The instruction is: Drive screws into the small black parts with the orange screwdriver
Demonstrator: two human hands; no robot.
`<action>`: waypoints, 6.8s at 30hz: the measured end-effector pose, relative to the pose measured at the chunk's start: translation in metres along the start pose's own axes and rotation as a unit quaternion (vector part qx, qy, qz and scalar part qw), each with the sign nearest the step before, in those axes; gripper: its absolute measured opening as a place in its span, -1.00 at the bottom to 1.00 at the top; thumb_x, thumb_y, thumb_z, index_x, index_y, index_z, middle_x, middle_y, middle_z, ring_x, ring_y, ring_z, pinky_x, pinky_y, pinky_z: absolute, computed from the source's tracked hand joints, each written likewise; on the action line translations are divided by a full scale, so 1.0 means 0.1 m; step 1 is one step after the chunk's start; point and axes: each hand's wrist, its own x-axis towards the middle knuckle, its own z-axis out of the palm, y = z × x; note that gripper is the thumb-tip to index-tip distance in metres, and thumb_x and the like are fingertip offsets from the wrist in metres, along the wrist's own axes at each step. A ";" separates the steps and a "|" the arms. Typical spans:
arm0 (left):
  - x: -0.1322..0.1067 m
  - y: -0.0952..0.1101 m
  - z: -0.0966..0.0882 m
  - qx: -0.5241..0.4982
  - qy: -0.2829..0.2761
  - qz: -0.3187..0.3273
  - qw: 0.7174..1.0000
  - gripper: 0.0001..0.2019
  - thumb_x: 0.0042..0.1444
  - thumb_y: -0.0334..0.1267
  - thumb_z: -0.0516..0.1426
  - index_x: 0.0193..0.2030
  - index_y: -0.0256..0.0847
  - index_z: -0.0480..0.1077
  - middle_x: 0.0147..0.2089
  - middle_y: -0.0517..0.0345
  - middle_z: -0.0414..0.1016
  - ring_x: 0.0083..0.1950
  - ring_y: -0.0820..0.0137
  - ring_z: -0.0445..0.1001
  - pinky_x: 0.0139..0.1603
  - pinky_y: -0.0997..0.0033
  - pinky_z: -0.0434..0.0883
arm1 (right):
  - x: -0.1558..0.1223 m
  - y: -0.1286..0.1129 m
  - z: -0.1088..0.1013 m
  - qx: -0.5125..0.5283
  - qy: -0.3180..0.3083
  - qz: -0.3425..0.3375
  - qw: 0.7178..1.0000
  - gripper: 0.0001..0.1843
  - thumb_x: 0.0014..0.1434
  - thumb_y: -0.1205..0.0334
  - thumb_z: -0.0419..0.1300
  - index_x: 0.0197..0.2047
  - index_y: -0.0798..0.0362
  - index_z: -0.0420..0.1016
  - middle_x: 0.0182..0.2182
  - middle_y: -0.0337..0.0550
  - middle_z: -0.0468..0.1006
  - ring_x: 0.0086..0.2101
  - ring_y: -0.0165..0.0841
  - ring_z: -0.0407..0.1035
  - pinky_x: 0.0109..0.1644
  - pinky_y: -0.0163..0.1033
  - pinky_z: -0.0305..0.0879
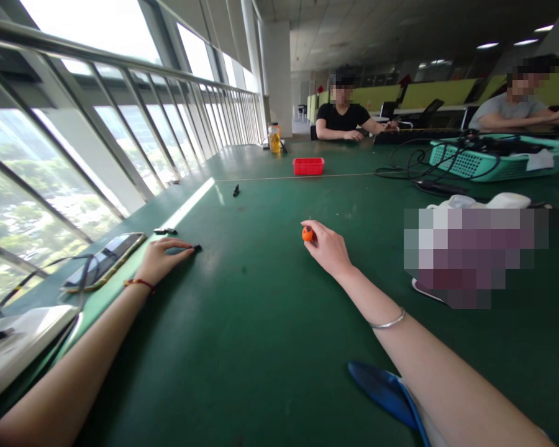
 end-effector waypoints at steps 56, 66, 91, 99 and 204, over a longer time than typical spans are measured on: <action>-0.05 1.60 1.04 -0.133 -0.172 0.110 0.970 -0.87 -0.15 -0.11 0.31 -0.43 -0.03 0.53 -0.06 0.24 0.44 0.17 0.16 0.13 0.26 0.04 0.02 | 0.90 -0.52 -0.54 0.136 -0.185 0.165 0.959 -0.89 -0.10 0.20 0.15 -0.56 0.06 0.36 -0.76 -0.32 0.25 -0.68 -0.47 0.12 -0.56 -0.32 0.09; -0.06 1.62 1.02 -0.129 -0.171 0.103 0.971 -0.88 -0.16 -0.12 0.31 -0.43 -0.02 0.53 -0.06 0.25 0.46 0.18 0.17 0.14 0.27 0.04 0.03 | 0.77 -0.63 -0.36 -0.015 0.022 0.041 0.999 -0.60 0.18 -0.04 -0.09 -0.51 0.02 0.32 -0.59 -0.19 0.36 -0.49 -0.32 0.29 -0.43 -0.28 0.05; -0.05 1.61 1.03 -0.130 -0.174 0.112 0.970 -0.87 -0.15 -0.11 0.30 -0.42 -0.03 0.54 -0.05 0.26 0.47 0.17 0.18 0.14 0.25 0.04 0.02 | 0.77 -0.74 -0.75 -0.087 -0.076 0.076 0.990 -0.57 0.17 -0.06 -0.06 -0.50 0.04 0.41 -0.59 -0.15 0.37 -0.48 -0.30 0.28 -0.39 -0.24 0.07; -0.06 1.60 1.04 -0.127 -0.170 0.113 0.971 -0.87 -0.14 -0.11 0.29 -0.42 -0.03 0.53 -0.06 0.26 0.47 0.17 0.17 0.15 0.25 0.06 0.04 | 0.75 -0.78 -0.79 -0.106 -0.096 0.092 0.985 -0.68 0.13 0.04 -0.06 -0.23 -0.02 0.44 -0.35 -0.10 0.51 -0.39 -0.25 0.33 -0.36 -0.23 0.10; -0.09 1.59 1.05 -0.105 -0.168 0.139 0.970 -0.88 -0.09 -0.13 0.23 -0.36 0.00 0.52 -0.06 0.25 0.43 0.16 0.17 0.15 0.25 0.09 0.06 | 0.72 -0.80 -0.84 -0.114 -0.127 0.108 0.979 -0.70 0.09 0.01 -0.01 -0.22 -0.03 0.40 -0.37 -0.12 0.50 -0.41 -0.27 0.34 -0.39 -0.23 0.13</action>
